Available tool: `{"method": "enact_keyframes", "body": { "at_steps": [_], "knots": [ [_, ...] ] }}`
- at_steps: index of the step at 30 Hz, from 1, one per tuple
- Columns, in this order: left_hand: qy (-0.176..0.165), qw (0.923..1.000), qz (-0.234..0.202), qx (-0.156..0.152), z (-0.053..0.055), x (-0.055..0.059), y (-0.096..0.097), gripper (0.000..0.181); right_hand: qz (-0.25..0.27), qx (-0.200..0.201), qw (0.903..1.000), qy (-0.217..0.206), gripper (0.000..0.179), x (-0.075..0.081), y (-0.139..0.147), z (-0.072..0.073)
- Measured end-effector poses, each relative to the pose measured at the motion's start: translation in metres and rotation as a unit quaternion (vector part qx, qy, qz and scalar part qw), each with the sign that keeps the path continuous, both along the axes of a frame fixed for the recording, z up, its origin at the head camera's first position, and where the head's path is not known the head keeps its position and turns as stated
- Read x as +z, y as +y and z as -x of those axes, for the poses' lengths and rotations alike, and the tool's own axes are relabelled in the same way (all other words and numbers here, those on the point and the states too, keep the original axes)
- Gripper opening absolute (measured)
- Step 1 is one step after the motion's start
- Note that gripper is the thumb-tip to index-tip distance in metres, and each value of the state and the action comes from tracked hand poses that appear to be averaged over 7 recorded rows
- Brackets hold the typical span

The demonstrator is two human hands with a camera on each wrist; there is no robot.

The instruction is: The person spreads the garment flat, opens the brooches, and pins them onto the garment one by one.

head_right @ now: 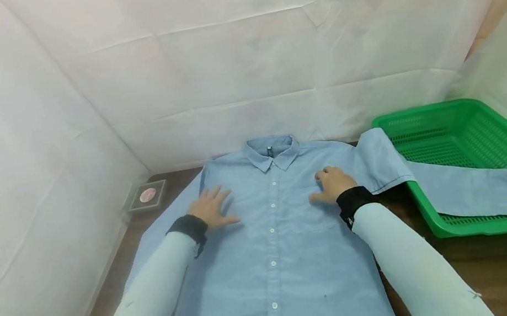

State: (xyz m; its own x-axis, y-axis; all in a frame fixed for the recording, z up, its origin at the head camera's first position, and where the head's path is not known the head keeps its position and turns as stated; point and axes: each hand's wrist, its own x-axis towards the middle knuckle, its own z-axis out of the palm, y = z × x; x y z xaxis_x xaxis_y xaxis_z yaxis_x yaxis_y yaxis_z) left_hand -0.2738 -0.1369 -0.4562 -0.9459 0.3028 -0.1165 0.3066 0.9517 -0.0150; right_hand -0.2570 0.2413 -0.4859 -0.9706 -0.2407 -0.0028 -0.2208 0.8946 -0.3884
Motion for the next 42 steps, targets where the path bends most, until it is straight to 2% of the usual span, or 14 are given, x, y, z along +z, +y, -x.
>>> {"method": "enact_keyframes", "body": {
  "at_steps": [2,4,6,9,12,15,24,29,36,39,42],
  "knots": [
    [-0.025,0.9996,-0.006,0.007,0.009,-0.009,0.006,0.106,-0.032,-0.002,0.9993,-0.017,0.088,-0.009,0.005,0.004],
    [-0.055,0.9981,-0.016,0.025,0.015,-0.02,0.007,0.108,-0.049,-0.005,0.9977,-0.047,0.103,-0.015,0.008,0.005],
    [-0.076,0.9961,-0.021,0.04,0.016,-0.029,0.004,0.109,-0.056,-0.007,0.9958,-0.072,0.112,-0.019,0.01,0.005],
    [-0.096,0.9939,-0.025,0.048,0.014,-0.031,0.001,0.108,-0.046,-0.008,0.9944,-0.094,0.115,-0.019,0.012,0.004],
    [-0.095,0.9938,-0.035,0.046,0.011,-0.025,0.003,0.107,-0.04,-0.008,0.9937,-0.104,0.116,-0.021,0.015,0.006],
    [-0.099,0.9932,-0.039,0.047,0.012,-0.025,0.004,0.108,-0.036,-0.006,0.9933,-0.109,0.12,-0.025,0.019,0.01],
    [-0.106,0.9912,-0.035,0.07,0.012,-0.02,0.009,0.109,-0.046,0.001,0.9919,-0.119,0.128,-0.03,0.025,0.021],
    [-0.107,0.9913,-0.019,0.075,0.009,-0.015,0.013,0.109,-0.049,0.004,0.9913,-0.122,0.127,-0.029,0.026,0.023],
    [-0.102,0.9927,0.002,0.064,0.006,-0.008,0.016,0.108,-0.036,0.006,0.9915,-0.125,0.121,-0.024,0.024,0.02],
    [-0.101,0.993,0.002,0.061,0.005,-0.008,0.016,0.108,-0.035,0.013,0.9937,-0.106,0.117,-0.023,0.022,0.018],
    [-0.101,0.9928,-0.001,0.065,0.003,-0.01,0.014,0.107,-0.029,0.035,0.9978,-0.049,0.107,-0.022,0.014,0.015]
  ]
}}
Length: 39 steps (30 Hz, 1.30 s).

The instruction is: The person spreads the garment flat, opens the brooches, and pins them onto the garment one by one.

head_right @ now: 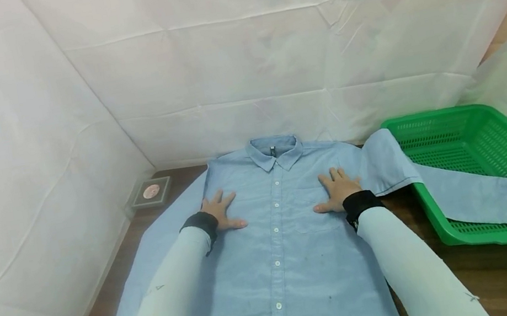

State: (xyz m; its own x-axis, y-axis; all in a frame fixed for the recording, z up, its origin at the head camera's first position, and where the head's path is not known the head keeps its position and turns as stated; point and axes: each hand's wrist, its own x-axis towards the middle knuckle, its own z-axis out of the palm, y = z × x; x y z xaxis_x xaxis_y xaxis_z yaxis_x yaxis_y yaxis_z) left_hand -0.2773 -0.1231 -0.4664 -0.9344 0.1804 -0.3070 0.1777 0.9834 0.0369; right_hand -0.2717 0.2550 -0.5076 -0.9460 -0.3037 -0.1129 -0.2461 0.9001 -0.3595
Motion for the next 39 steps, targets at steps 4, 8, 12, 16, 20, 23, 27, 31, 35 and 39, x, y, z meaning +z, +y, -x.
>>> {"method": "enact_keyframes", "body": {
  "at_steps": [4,8,12,16,20,23,27,31,35,39],
  "knots": [
    [0.01,0.9998,-0.007,0.015,0.001,-0.005,-0.003,0.108,0.029,0.041,0.9947,0.089,0.081,0.01,-0.022,-0.012],
    [0.071,0.9962,-0.039,0.034,0.009,0.001,-0.015,0.096,0.063,0.091,0.9868,0.119,0.047,0.027,-0.048,-0.034],
    [0.144,0.9867,-0.065,0.038,0.018,0.026,-0.044,0.079,0.081,0.142,0.9792,0.12,0.026,0.043,-0.072,-0.057],
    [0.159,0.9846,-0.045,0.058,0.02,0.046,-0.082,0.068,0.077,0.167,0.974,0.133,0.017,0.051,-0.089,-0.071],
    [0.146,0.9826,-0.023,0.113,0.016,0.054,-0.116,0.059,0.052,0.16,0.9757,0.14,0.009,0.048,-0.099,-0.074],
    [0.135,0.9805,-0.011,0.142,0.013,0.05,-0.138,0.056,0.037,0.152,0.9788,0.133,0.018,0.043,-0.101,-0.073],
    [0.133,0.9789,-0.012,0.155,0.015,0.042,-0.158,0.052,0.021,0.131,0.9851,0.11,0.043,0.034,-0.099,-0.071],
    [0.138,0.9772,-0.022,0.16,0.015,0.041,-0.164,0.047,0.01,0.105,0.9921,0.068,0.053,0.028,-0.095,-0.067],
    [0.133,0.9801,-0.019,0.146,0.016,0.039,-0.165,0.043,-0.001,0.096,0.9948,0.033,0.056,0.023,-0.095,-0.066],
    [0.122,0.9829,-0.014,0.137,0.021,0.038,-0.162,0.04,-0.008,0.1,0.9948,0.015,0.06,0.017,-0.096,-0.066]
  ]
}}
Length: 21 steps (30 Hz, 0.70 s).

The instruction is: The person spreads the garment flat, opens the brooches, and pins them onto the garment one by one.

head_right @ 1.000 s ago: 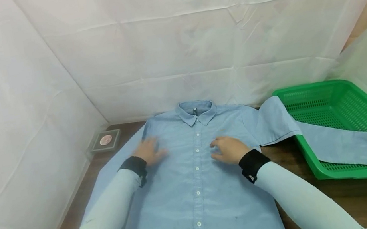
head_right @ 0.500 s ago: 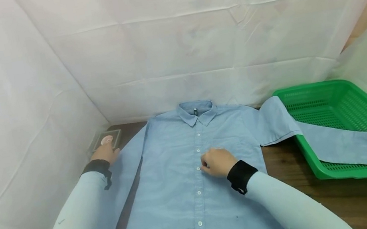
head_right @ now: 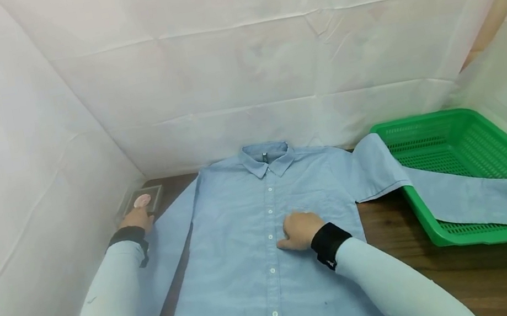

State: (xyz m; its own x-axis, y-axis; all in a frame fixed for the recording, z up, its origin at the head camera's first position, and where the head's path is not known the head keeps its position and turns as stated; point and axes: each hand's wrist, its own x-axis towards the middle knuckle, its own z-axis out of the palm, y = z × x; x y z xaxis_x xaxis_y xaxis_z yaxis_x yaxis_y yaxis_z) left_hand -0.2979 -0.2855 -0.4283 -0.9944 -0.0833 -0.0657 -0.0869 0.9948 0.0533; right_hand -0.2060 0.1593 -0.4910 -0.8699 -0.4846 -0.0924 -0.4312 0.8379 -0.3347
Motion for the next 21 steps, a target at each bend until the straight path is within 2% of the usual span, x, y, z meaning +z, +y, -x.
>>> {"method": "enact_keyframes", "body": {
  "at_steps": [5,9,16,21],
  "knots": [
    [-0.016,0.9997,-0.017,0.005,0.007,-0.007,0.001,0.045,-0.001,0.007,1.0,-0.001,0.06,-0.006,0.0,-0.001],
    [-0.017,0.9994,-0.027,0.013,0.013,-0.01,-0.001,0.05,0.011,0.012,0.9999,0.003,0.06,-0.005,0.002,0.0],
    [-0.004,0.9993,-0.037,-0.005,0.012,-0.019,-0.006,0.043,0.01,0.003,0.9999,-0.009,0.059,-0.006,0.004,-0.002],
    [-0.009,0.9994,-0.028,-0.018,0.013,-0.029,-0.005,0.042,0.005,-0.005,0.9999,-0.012,0.06,-0.009,0.004,-0.001]
  ]
}}
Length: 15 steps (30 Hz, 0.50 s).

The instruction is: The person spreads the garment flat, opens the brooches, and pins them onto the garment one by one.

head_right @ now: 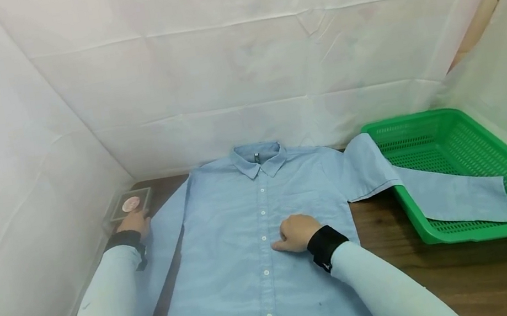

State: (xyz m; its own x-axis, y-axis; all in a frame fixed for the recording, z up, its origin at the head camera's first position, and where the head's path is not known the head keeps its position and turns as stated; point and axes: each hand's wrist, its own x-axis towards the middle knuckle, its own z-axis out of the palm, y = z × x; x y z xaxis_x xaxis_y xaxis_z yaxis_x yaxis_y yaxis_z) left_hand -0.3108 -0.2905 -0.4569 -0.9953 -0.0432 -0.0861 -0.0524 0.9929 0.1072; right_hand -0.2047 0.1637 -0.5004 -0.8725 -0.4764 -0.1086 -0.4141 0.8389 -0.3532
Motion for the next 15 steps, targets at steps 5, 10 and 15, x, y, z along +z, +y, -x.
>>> {"method": "enact_keyframes", "body": {
  "at_steps": [5,10,15],
  "knots": [
    [0.01,0.9998,0.009,-0.015,0.0,-0.003,-0.005,0.04,0.002,0.0,1.0,-0.007,0.06,-0.001,-0.002,0.001],
    [0.009,0.9996,0.024,-0.016,-0.003,0.002,-0.004,0.038,0.002,0.002,0.9999,-0.017,0.06,0.002,-0.002,0.001],
    [0.028,0.999,0.032,-0.014,-0.01,0.01,0.002,0.038,0.015,0.002,0.9995,-0.029,0.06,0.006,0.0,0.0]
  ]
}}
